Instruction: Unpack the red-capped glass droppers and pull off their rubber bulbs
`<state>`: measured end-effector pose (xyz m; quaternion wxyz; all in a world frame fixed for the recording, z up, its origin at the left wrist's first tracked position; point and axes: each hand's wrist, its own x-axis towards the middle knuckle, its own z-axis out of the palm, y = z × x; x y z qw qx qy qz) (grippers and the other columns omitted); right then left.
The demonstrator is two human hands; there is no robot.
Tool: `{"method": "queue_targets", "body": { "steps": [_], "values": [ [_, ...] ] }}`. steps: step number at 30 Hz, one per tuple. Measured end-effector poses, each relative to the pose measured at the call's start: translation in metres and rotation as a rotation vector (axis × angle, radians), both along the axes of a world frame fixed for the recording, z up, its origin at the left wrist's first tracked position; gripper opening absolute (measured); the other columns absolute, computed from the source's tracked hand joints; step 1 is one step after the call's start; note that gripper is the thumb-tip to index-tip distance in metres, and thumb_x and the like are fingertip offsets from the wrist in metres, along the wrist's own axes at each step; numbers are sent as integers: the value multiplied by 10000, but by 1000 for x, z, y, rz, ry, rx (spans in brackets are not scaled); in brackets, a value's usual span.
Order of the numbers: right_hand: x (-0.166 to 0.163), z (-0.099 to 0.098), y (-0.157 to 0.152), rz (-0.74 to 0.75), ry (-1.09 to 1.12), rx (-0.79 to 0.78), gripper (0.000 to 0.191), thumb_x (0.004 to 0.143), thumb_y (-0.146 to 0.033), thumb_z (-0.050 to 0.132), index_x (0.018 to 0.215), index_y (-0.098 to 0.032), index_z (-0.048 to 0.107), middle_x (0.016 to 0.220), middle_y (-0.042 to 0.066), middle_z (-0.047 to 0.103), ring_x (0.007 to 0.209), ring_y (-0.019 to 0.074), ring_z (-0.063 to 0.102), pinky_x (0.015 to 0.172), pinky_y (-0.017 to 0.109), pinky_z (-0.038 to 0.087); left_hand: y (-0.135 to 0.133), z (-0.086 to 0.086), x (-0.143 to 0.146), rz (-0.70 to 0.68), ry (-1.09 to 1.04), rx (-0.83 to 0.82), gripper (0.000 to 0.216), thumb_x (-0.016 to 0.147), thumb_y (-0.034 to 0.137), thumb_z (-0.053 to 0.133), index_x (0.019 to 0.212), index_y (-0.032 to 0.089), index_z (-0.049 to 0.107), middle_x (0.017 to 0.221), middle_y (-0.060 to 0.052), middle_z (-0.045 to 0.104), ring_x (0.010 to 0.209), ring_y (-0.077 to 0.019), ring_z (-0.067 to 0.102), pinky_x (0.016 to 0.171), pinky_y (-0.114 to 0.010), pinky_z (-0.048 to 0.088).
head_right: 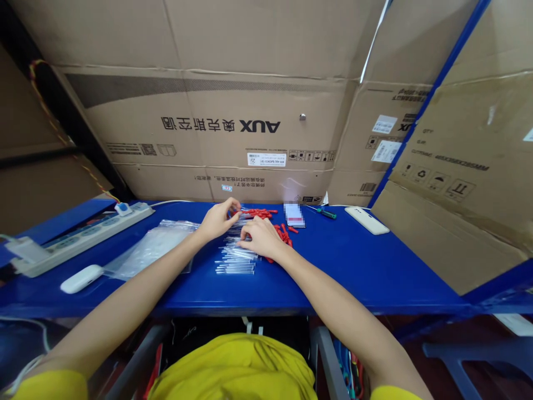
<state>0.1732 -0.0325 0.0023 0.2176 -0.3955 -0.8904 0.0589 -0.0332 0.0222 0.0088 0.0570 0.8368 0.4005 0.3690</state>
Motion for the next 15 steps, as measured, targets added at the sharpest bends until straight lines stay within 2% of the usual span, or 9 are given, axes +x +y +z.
{"method": "queue_targets", "body": {
  "steps": [3,5,9,12,15],
  "values": [
    [3,1,1,-44,61,35,205,922,-389,784,907,-202,702,957,40,730,995,221,580,884,329,371,2,-5,5,-77,-112,-71,233,916,306,653,1120,217,586,1042,-53,754,888,-188,705,742,-294,488],
    [7,3,4,-107,162,60,203,939,-367,757,1027,-203,677,964,33,729,959,209,609,862,312,395,2,-8,10,-143,-242,-161,291,877,310,700,1115,203,572,1030,-66,752,888,-186,707,743,-291,500],
    [17,7,11,-178,301,62,354,974,-310,691,1302,-219,594,999,23,740,925,197,647,813,286,428,-1,-13,23,-252,-475,-375,376,860,382,743,1112,189,541,929,-52,750,833,-170,701,766,-296,518],
    [24,9,15,-93,275,71,217,991,-280,658,1201,-224,668,1024,39,751,944,197,645,844,289,440,-4,-16,29,-294,-543,-490,414,875,451,740,1124,196,528,811,-6,718,753,-149,679,745,-286,511],
    [29,10,19,-32,320,39,115,977,-268,665,1057,-200,711,974,42,759,868,180,639,829,284,452,-5,-19,32,-319,-547,-548,468,858,503,759,1125,205,518,778,4,705,720,-149,669,713,-278,501]
  ]
}}
